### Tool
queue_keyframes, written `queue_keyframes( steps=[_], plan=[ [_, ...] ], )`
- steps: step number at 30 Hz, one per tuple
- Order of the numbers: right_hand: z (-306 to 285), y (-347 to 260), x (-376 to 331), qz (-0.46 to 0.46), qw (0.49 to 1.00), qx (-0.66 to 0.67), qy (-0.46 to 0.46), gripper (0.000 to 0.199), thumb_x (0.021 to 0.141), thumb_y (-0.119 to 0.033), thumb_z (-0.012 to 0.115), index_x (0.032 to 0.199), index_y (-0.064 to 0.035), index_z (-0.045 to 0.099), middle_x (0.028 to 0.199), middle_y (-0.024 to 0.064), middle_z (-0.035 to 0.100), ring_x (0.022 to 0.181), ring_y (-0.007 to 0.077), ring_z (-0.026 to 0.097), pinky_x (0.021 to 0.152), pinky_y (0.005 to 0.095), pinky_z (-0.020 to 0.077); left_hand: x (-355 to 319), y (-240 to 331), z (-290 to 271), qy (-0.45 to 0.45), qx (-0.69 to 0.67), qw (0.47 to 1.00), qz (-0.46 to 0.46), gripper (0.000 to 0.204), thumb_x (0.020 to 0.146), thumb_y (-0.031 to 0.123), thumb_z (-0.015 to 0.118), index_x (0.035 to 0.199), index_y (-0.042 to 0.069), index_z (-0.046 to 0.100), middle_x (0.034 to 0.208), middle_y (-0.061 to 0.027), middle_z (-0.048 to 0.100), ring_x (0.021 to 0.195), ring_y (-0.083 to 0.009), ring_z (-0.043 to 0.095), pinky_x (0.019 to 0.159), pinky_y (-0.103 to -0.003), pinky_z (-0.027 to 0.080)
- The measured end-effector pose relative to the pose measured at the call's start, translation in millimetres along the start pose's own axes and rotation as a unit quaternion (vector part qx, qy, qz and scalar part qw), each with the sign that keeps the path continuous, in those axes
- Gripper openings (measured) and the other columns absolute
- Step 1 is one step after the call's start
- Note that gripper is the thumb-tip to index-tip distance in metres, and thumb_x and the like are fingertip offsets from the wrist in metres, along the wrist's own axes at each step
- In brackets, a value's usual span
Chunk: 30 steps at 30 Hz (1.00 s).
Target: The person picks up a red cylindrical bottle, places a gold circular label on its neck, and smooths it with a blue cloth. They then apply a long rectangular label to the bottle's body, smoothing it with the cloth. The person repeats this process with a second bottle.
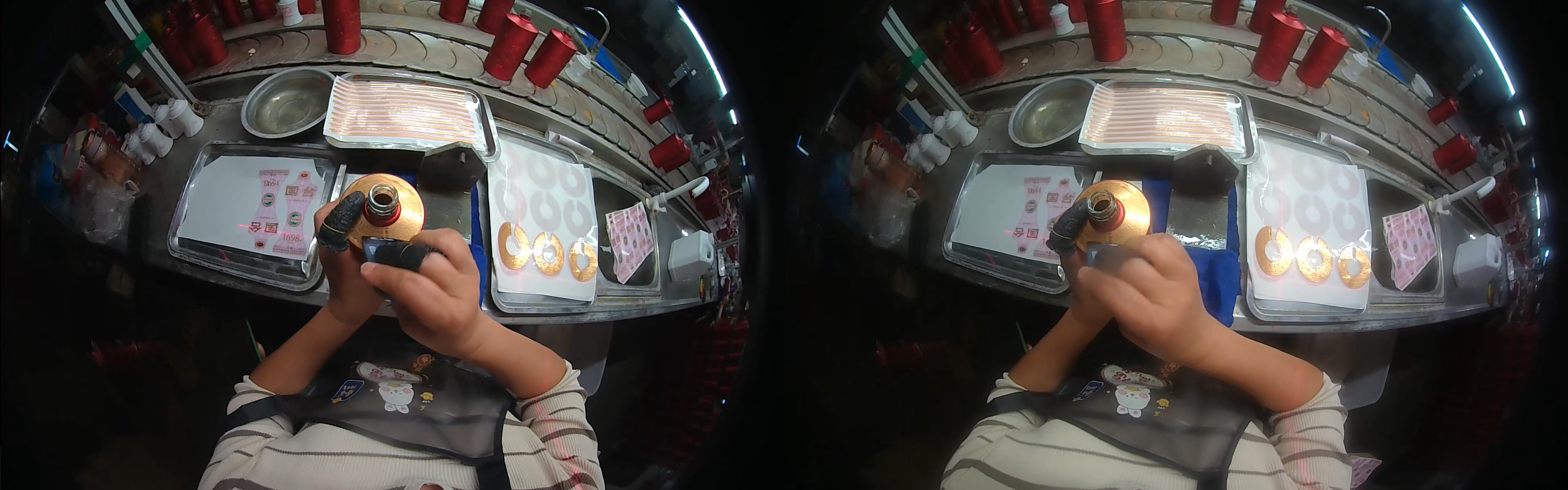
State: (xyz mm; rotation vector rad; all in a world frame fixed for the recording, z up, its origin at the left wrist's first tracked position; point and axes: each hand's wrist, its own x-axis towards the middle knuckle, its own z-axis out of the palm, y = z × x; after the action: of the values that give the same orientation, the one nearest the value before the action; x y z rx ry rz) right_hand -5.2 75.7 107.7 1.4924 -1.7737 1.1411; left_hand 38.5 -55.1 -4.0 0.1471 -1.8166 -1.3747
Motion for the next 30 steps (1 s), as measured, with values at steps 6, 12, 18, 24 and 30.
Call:
queue_keyframes(
  steps=[6,12,18,24,30],
  plan=[
    [-13.9,17.0,2.9,0.03,0.999,0.002,-0.028,0.039,0.064,0.005,0.08,0.101,-0.0069,0.075,0.086,0.0059,0.066,0.078,0.0252,0.063,0.069,0.0349,0.0524,7.1,-2.4,0.7,-0.026,-0.036,0.996,-0.075,0.087,0.066,0.023,0.095,0.135,0.007,0.045,0.12,-0.0143,0.056,0.105,-0.0301,0.065,0.089,-0.041,0.053],
    [-28.0,30.9,0.9,0.284,0.943,0.162,-0.055,0.025,0.079,-0.004,0.081,0.101,-0.0014,0.069,0.085,0.0077,0.067,0.077,0.0183,0.065,0.072,0.0285,0.0516,25.2,25.3,-24.3,-0.141,0.056,0.987,-0.059,0.087,0.062,0.021,0.096,0.134,0.002,0.051,0.121,-0.0134,0.065,0.108,-0.0264,0.067,0.095,-0.039,0.053],
    [-14.0,68.1,20.2,0.371,0.901,0.214,-0.071,0.022,0.084,-0.011,0.078,0.1,-0.0005,0.068,0.09,0.0089,0.068,0.083,0.0144,0.065,0.075,0.0275,0.0519,49.8,30.6,-51.0,-0.253,0.043,0.966,-0.021,0.099,0.059,0.029,0.098,0.138,0.001,0.045,0.127,-0.0158,0.061,0.117,-0.0301,0.062,0.101,-0.04,0.048],
    [8.3,87.8,43.5,0.348,0.9,0.248,-0.083,0.02,0.083,-0.008,0.077,0.098,0.0,0.068,0.086,0.0068,0.069,0.081,0.0134,0.064,0.075,0.0277,0.0521,91.3,28.9,-72.3,-0.382,-0.02,0.915,-0.13,0.112,0.052,0.03,0.1,0.142,0.0,0.041,0.132,-0.0164,0.056,0.124,-0.0285,0.057,0.107,-0.039,0.044],
    [17.3,82.5,58.3,0.402,0.88,0.247,-0.054,0.017,0.085,-0.007,0.077,0.097,0.0011,0.068,0.09,0.0065,0.07,0.085,0.0107,0.063,0.077,0.0268,0.0518,99.4,19.0,-82.7,-0.397,-0.094,0.896,-0.176,0.133,0.049,0.028,0.102,0.151,-0.002,0.022,0.149,-0.0164,0.039,0.138,-0.0242,0.044,0.115,-0.037,0.036]
  ],
)
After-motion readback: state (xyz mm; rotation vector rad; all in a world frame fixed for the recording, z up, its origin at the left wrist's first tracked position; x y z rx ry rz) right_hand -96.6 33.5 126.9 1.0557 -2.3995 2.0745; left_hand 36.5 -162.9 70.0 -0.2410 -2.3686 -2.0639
